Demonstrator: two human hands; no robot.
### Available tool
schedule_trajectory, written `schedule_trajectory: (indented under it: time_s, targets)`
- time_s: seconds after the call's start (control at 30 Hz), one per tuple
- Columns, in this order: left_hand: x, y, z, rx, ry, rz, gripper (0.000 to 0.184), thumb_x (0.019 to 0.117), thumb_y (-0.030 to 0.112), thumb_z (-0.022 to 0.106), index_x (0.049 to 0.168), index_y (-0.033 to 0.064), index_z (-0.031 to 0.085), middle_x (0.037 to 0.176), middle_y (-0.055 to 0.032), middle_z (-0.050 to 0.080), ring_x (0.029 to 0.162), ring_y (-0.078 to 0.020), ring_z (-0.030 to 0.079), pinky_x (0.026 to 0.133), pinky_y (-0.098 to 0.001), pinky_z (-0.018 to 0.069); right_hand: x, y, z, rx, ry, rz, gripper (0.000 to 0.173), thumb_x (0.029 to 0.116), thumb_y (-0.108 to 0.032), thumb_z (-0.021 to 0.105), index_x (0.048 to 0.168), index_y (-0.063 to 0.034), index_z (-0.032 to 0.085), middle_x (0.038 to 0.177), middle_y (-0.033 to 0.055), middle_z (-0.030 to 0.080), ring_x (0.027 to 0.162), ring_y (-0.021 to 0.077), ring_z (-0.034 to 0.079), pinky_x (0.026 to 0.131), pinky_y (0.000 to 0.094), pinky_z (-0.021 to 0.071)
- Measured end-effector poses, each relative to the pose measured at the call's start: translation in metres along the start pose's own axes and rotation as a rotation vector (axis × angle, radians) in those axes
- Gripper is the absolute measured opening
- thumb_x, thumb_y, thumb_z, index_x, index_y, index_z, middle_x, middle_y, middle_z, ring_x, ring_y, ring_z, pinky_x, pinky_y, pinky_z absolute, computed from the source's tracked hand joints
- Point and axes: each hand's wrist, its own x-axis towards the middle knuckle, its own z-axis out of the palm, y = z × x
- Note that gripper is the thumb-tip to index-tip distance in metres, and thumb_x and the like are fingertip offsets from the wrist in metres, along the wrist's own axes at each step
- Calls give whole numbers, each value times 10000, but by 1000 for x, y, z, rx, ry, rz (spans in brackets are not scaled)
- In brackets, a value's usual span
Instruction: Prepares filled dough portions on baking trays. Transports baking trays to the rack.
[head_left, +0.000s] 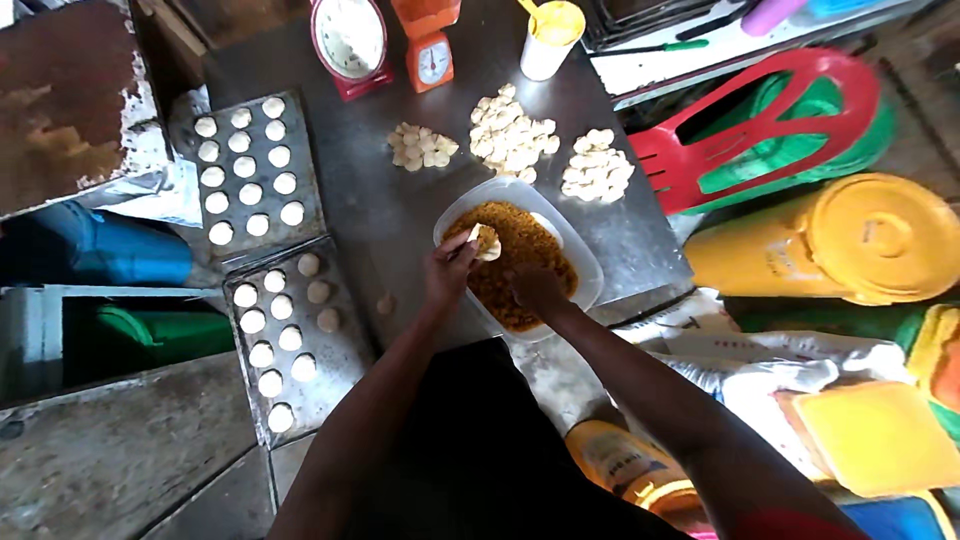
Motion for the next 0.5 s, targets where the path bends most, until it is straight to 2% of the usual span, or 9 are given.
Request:
schedule_trajectory:
  time_s: [0.07, 0.2, 0.3, 0.37, 0.43, 0.5]
  targets:
    - [2, 2, 3, -23, 12, 6, 338, 1020, 133, 636, 1353, 72, 634, 1258, -120, 678, 1019, -235, 709, 871, -428, 617, 1, 0, 0, 0, -8, -27, 247, 1013, -112, 548, 1193, -60, 708, 1220, 216, 664, 1071, 441, 660, 830, 638, 536]
    - [5, 6, 6, -45, 21, 1, 344, 1021, 123, 629, 1361, 69, 625, 1253, -131, 674, 1003, -236, 708, 859, -426, 616, 6, 2, 1, -22, 39, -15, 232, 1017, -139, 543, 1151, -38, 702, 1184, 211, 666, 991, 423, 684, 762, 605, 558]
    - [8, 6, 6, -44, 30, -2, 336, 1016, 112, 633, 1349, 65, 634, 1220, -128, 687, 954, -223, 715, 837, -410, 619, 8, 9, -4, -4, 89, 49, 235, 1008, -210, 573, 1126, -51, 698, 1153, 210, 679, 969, 434, 689, 733, 629, 551]
    - [10, 5, 4, -56, 28, -11, 324, 1019, 112, 630, 1338, 58, 637, 1209, -134, 689, 957, -232, 718, 841, -421, 622, 3, 16, -16, 139, 119, 110, 281, 1023, -271, 567, 1170, -73, 701, 1161, 229, 682, 1016, 468, 670, 793, 681, 523]
    - [9, 4, 3, -52, 38, -32, 317, 1027, 134, 622, 1336, 64, 635, 1212, -129, 685, 952, -226, 712, 836, -414, 617, -6, 23, -28, 338, 280, 123, 250, 996, -284, 641, 1114, -82, 732, 1077, 203, 713, 987, 441, 685, 797, 688, 527]
    - [9, 4, 4, -51, 46, -50, 321, 1029, 148, 619, 1342, 75, 630, 1213, -122, 678, 950, -217, 703, 835, -405, 610, -15, 26, -41, 506, 465, 94, 189, 970, -239, 698, 1084, -99, 750, 1036, 147, 743, 941, 355, 719, 811, 635, 562]
